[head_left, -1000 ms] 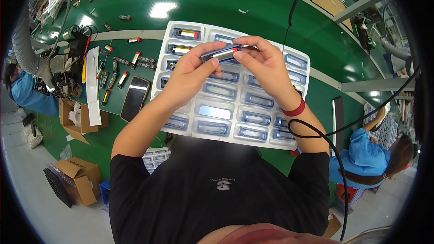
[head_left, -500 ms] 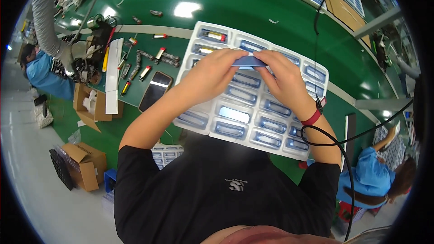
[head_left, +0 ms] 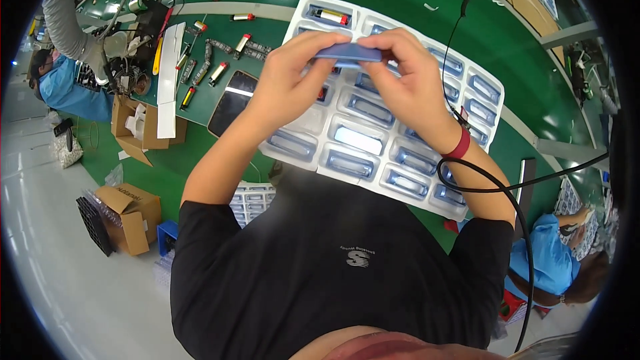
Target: The person assembles electronic components by inserting small batteries or capacitors into blue plastic housings by hand, then places the assembled components into a white organizing tray.
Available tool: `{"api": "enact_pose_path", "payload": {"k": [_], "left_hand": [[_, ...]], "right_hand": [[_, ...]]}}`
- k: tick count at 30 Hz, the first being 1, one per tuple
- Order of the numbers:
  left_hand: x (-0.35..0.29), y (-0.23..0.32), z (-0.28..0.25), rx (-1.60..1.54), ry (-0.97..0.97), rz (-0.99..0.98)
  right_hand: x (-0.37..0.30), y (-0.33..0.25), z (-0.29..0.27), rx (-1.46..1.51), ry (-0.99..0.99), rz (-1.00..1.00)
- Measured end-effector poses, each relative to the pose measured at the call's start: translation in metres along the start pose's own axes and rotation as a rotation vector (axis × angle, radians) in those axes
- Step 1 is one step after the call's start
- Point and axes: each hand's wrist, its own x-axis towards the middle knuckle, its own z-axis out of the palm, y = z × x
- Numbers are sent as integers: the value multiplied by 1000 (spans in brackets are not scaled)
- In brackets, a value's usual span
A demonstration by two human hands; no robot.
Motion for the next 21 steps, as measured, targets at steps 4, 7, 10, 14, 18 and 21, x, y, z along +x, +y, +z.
{"api": "enact_pose_path", "payload": {"k": [4, 7, 10, 14, 18, 21], "left_hand": [[-36, 7, -46, 136, -244, -22], [-60, 2, -71, 431, -437, -44], [-75, -18, -69, 400, -342, -67], [-72, -31, -55, 347, -181, -8], [-87, -11, -75, 482, -235, 154], [-100, -3, -79, 524, -364, 156]], "right_hand": [[-4, -26, 0, -92, -444, 171], [19, -28, 7, -126, -582, 16], [75, 1, 32, -287, -475, 55], [154, 87, 98, -536, -560, -70], [171, 109, 184, -724, -929, 55], [150, 101, 216, -888, -1036, 88]]}}
